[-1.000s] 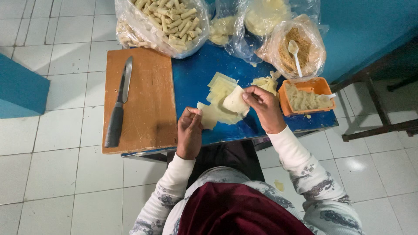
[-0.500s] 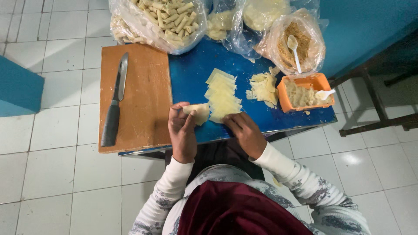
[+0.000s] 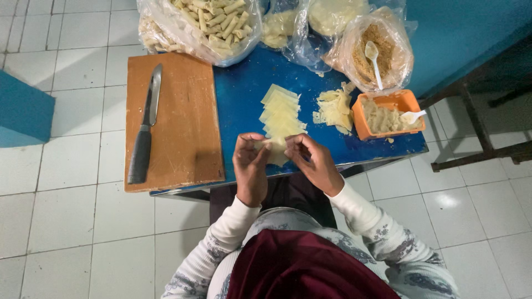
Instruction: The person sits at a small blue table and uses a spoon to scoop filling from an orange container onto square dough wrappers, then folds the wrappers over the filling by hand and sets the folded pieces aside. Bags of rolled dough pieces and a knife on a cutting board sit nearby on the table.
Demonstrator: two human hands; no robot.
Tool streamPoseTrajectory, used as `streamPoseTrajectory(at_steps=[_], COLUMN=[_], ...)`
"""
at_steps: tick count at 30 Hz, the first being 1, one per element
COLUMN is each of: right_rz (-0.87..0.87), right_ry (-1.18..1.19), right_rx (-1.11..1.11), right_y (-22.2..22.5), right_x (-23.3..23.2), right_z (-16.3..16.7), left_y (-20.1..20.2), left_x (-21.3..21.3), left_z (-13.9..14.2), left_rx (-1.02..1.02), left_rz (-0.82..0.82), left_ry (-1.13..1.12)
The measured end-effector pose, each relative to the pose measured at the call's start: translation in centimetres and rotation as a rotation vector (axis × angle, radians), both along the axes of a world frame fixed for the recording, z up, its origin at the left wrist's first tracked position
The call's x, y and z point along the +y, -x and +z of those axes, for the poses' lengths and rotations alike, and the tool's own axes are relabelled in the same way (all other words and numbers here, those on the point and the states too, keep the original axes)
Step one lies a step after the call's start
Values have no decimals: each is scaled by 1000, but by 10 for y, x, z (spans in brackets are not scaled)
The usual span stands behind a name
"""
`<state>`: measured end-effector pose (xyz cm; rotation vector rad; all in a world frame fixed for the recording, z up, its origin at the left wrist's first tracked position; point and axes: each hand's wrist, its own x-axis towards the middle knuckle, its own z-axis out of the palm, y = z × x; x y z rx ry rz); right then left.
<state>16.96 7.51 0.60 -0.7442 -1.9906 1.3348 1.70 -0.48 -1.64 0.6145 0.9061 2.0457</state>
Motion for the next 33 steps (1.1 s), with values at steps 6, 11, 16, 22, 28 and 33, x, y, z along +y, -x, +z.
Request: streamPoseTrajectory(at_steps=[6, 11, 16, 22, 28, 33], right_rz=[-164, -275, -303, -288, -290, -426], right_ry=[-55, -428, -654, -691, -700, -858], right_rx=[-111, -243, -265, -254, -242, -699], right_y=[-2, 3, 11, 11, -11, -106], right_x=[7, -3, -10, -11, 5, 42], right_z=[-8, -1, 4, 5, 19, 65], left_y=[-3, -2, -3, -6, -7, -5], left_x=[-2, 3, 7, -2, -19, -19], left_z=[-3, -1, 3, 3, -7, -10], left_rx=[486, 943, 1107, 1393, 1686, 1731], left_rz=[126, 254, 267, 335, 294, 283], left_ry=[198, 307, 342, 291, 149, 153])
